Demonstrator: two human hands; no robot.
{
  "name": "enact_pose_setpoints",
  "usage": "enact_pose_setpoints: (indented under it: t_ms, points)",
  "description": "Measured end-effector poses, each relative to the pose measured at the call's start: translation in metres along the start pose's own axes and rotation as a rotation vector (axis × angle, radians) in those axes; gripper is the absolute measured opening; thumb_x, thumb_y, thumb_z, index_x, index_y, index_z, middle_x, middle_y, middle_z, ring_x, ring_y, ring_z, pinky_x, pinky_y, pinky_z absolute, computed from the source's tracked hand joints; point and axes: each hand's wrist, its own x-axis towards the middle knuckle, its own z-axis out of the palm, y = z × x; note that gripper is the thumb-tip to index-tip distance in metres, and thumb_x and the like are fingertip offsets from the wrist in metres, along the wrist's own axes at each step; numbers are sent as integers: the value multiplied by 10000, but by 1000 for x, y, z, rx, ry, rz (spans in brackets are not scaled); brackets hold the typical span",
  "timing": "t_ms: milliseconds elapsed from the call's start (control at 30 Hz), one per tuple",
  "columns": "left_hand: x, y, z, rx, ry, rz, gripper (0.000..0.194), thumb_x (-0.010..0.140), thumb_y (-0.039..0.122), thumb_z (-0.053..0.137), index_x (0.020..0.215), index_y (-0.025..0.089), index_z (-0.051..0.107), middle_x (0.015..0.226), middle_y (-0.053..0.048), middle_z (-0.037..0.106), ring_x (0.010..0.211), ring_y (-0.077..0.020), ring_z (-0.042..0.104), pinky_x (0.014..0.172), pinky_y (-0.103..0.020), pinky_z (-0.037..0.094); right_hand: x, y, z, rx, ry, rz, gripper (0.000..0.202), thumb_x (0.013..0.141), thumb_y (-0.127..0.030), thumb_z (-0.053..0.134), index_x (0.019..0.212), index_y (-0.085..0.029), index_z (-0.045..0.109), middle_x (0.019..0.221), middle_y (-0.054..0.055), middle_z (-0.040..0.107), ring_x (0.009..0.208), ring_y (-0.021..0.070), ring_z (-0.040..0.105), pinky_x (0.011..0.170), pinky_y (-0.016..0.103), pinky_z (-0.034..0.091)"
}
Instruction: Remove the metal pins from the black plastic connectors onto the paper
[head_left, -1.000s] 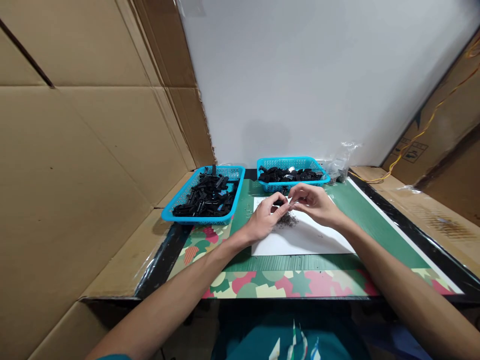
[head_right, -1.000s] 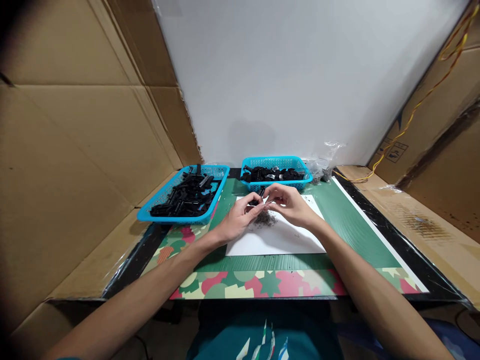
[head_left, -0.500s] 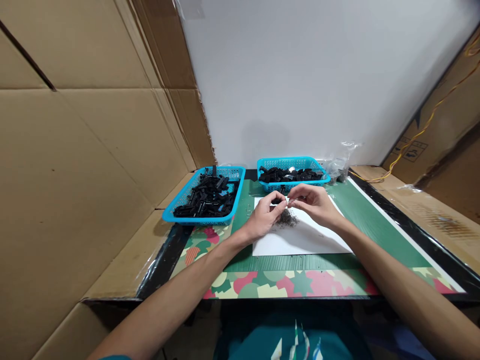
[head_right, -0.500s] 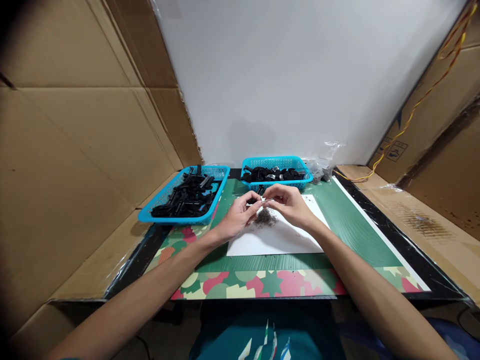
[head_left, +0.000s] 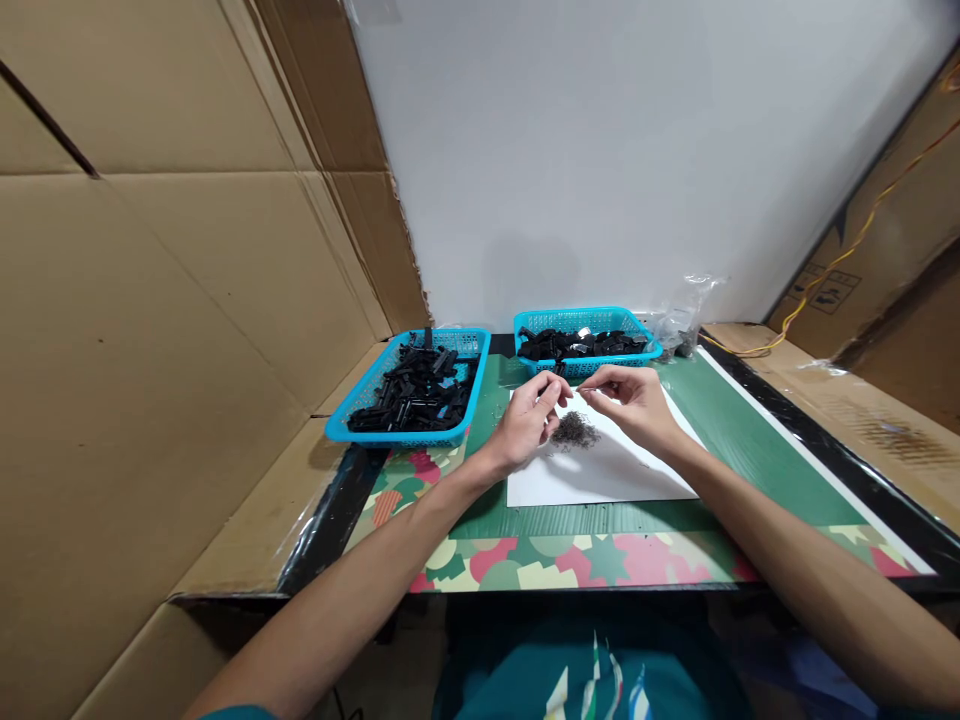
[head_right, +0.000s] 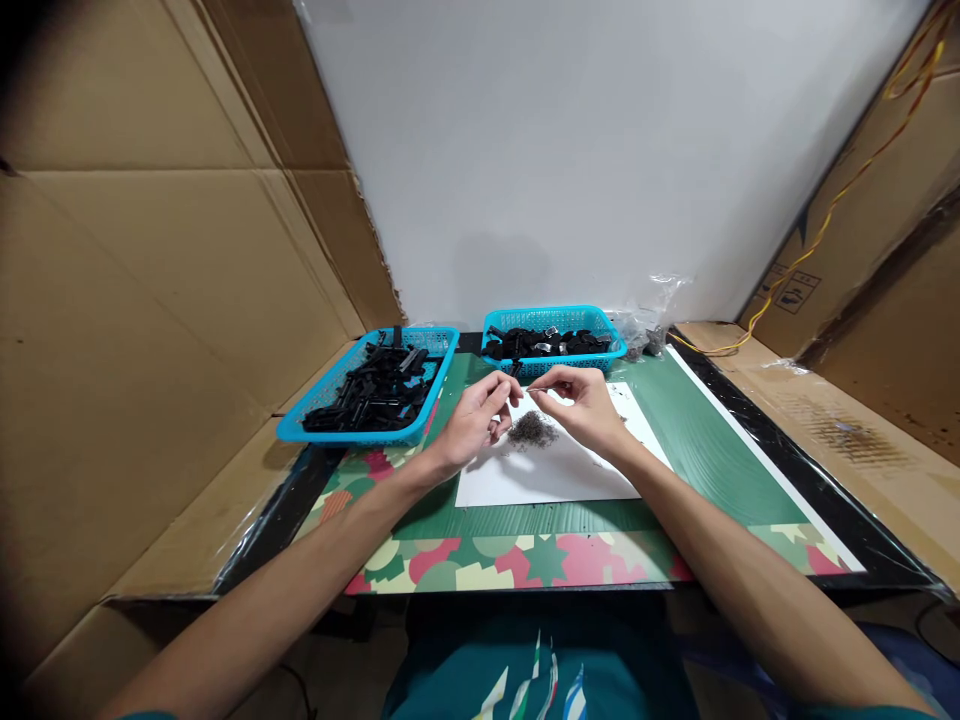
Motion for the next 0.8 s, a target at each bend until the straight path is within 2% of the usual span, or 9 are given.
enact_pose_setpoints:
  t_ms: [100,167,233,300,400,533,800]
  points:
    - [-2,1,0,-42,6,29,438,995,607,607,1181,217,538,939,16,512,496,-24,448,394,-170,279,-2,-5,0,-171,69,-192,69,888,-232,705,839,-211,749,762,35,724,703,189,596,649,342,448]
    - [-4,1,0,-52,14,27,548,973,560,677,1381,291,429,978,15,538,481,-13,421,405,-168,287,-3,-7,0,-277,91,-350,101,878,-153,669,835,-224,726,761,29,719,716,196,599,675,357,463]
    - [-5,3,0,-21,16,18,717,957,519,721,1518,345,311,1056,-17,579,475,-5,424,418,-176,311,-4,-6,1,-359,90,-483,133,896,-134,658,831,-233,718,764,34,715,710,199,590,686,373,476]
    - [-4,5,-1,22,16,14,799,947,510,737,1580,341,280,1156,-74,607,494,-12,466,437,-190,357,-4,-5,1,-419,84,-559,139,932,-153,661,854,-242,735,780,46,719,699,201,575,678,381,483]
    - [-3,8,-2,75,-3,23,798,919,510,764,1575,278,374,1256,-130,609,534,-22,504,464,-199,401,-4,-3,2,-475,73,-625,126,965,-175,671,948,-258,765,812,57,731,703,206,560,663,383,487]
    - [-2,7,-5,119,-17,58,749,928,492,750,1570,269,435,1246,-115,598,558,-29,505,486,-203,418,-4,-1,0,-493,48,-710,174,971,-146,663,1053,-268,756,845,60,746,713,208,554,663,379,488]
    - [-4,4,-8,235,-31,102,614,986,404,678,1558,314,473,1210,-80,569,626,-46,522,541,-192,457,-3,1,-2,-533,-36,-667,149,1004,-190,632,1056,-272,745,839,63,729,719,212,560,668,375,501]
